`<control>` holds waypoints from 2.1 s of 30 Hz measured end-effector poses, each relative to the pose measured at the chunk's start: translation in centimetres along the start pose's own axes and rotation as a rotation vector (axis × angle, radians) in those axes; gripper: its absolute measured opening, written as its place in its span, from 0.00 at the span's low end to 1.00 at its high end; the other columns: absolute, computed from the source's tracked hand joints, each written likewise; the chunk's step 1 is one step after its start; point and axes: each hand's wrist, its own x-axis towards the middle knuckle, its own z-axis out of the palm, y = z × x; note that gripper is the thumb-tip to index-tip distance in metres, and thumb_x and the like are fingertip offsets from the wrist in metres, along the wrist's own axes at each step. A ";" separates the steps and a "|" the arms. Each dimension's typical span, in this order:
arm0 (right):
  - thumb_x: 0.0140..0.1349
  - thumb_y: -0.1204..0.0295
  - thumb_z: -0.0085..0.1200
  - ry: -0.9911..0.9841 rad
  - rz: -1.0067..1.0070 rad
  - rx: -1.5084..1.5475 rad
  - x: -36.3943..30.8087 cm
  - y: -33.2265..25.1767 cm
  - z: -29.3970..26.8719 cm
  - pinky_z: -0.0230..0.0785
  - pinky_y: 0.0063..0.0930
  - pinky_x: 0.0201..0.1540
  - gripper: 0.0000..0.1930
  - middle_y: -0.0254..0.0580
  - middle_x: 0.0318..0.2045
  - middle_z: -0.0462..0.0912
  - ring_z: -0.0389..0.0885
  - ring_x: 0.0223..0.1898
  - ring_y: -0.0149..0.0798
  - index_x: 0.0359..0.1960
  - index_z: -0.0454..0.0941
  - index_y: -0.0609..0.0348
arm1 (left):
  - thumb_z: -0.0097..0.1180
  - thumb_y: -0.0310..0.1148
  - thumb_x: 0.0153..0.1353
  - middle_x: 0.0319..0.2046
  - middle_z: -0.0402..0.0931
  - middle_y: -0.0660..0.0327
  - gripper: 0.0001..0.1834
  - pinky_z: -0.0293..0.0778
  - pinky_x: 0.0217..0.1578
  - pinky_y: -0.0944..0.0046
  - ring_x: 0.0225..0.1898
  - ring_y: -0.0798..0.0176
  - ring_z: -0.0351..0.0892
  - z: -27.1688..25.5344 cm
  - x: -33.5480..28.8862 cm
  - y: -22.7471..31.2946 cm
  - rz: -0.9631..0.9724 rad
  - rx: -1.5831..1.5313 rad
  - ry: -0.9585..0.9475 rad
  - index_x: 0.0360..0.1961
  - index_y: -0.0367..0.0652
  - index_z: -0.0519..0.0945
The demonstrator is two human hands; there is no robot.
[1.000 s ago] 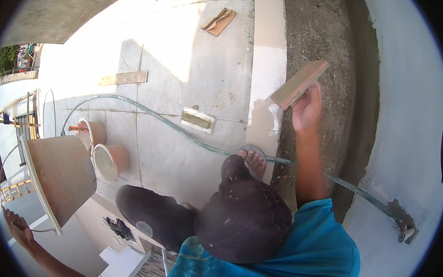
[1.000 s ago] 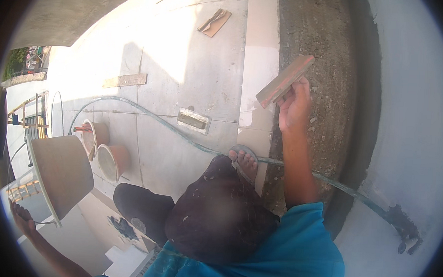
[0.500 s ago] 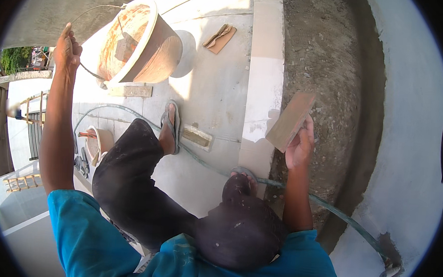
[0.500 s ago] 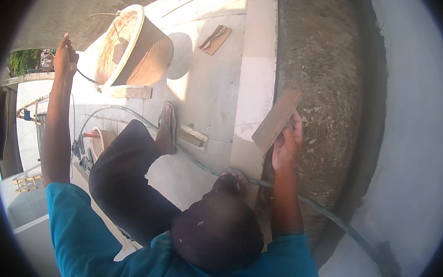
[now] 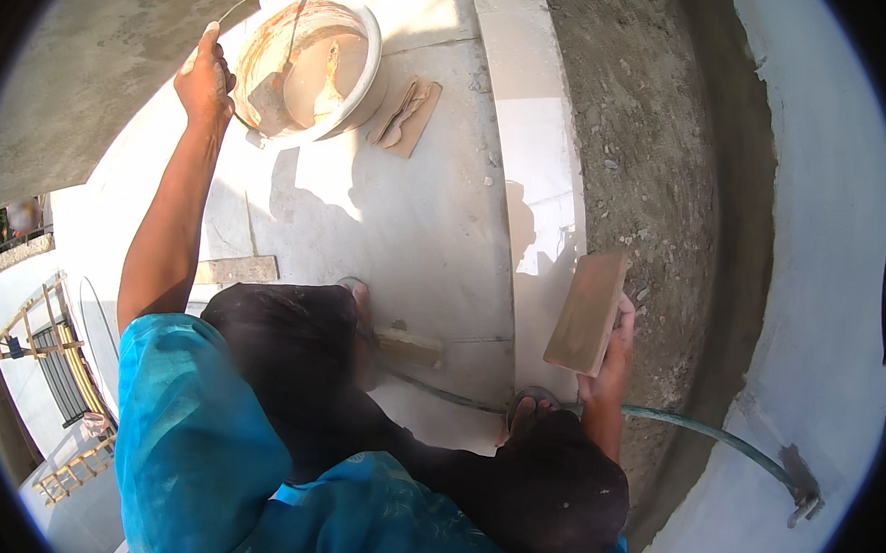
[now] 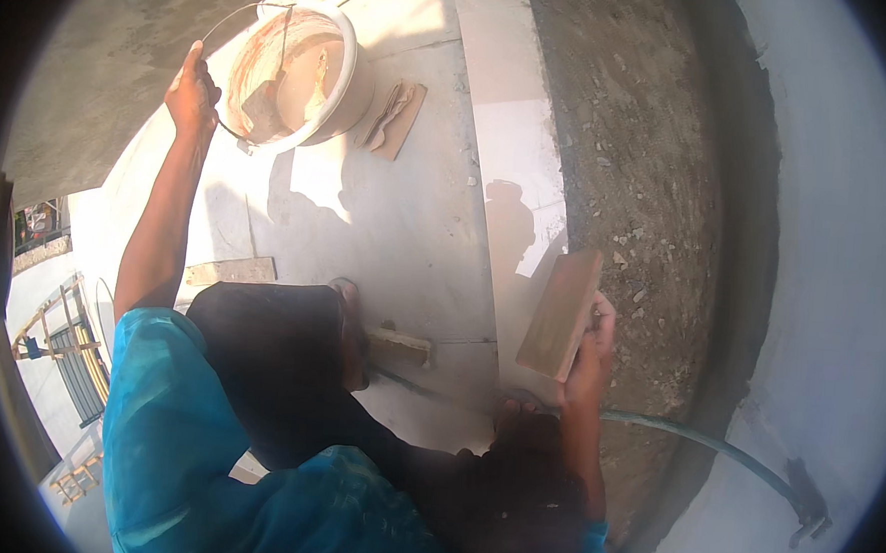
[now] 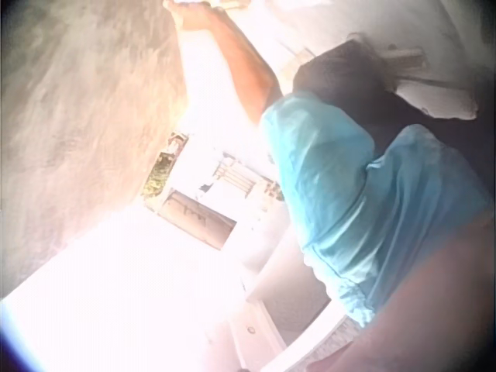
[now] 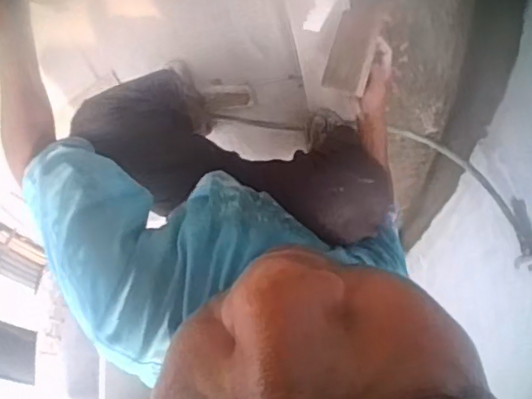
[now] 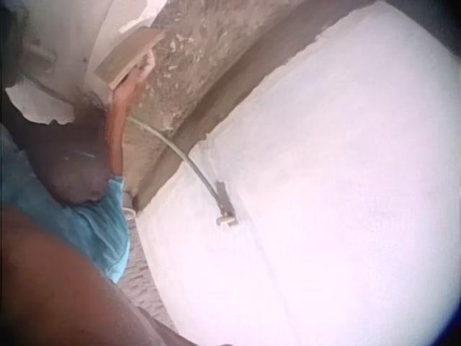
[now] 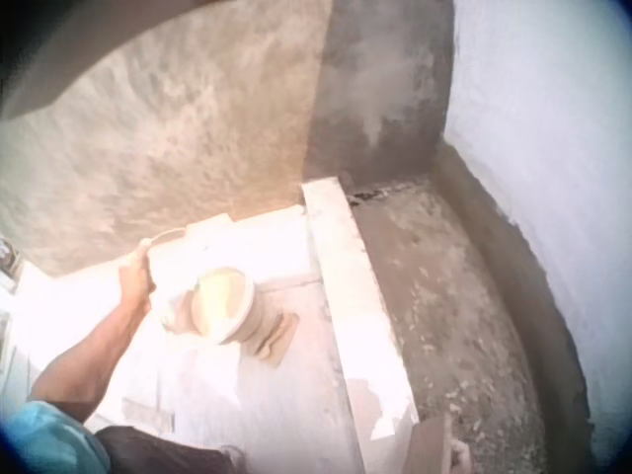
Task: The person smooths a wet concrete floor using a wooden float and a sponge. They repeatedly rub the surface to level it and occasionally dip the sponge in a bucket of water to clean the tool.
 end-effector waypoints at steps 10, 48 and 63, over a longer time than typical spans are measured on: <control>0.66 0.76 0.42 0.245 -0.002 -0.222 -2.1 -4.1 11.4 0.67 0.21 0.43 0.19 0.37 0.48 0.77 0.74 0.43 0.26 0.59 0.64 0.54 | 0.59 0.44 0.68 0.15 0.56 0.76 0.19 0.50 0.18 0.71 0.14 0.77 0.51 1.0 5.5 -0.9 -0.242 -0.191 -0.138 0.22 0.52 0.69; 0.71 0.60 0.51 -0.927 0.812 0.307 22.6 -4.6 18.5 0.71 0.32 0.43 0.17 0.39 0.42 0.78 0.77 0.39 0.34 0.53 0.72 0.59 | 0.43 0.33 0.75 0.53 0.77 0.49 0.24 0.83 0.43 0.59 0.47 0.54 0.83 8.3 -4.6 0.2 -0.365 0.354 -0.154 0.69 0.39 0.63; 0.71 0.67 0.50 -0.821 0.737 -0.213 22.6 -2.4 11.5 0.71 0.24 0.44 0.16 0.37 0.39 0.79 0.75 0.38 0.28 0.55 0.73 0.62 | 0.50 0.48 0.68 0.42 0.82 0.38 0.24 0.76 0.51 0.46 0.45 0.37 0.82 7.6 10.1 -16.8 -0.061 1.656 -0.503 0.52 0.39 0.82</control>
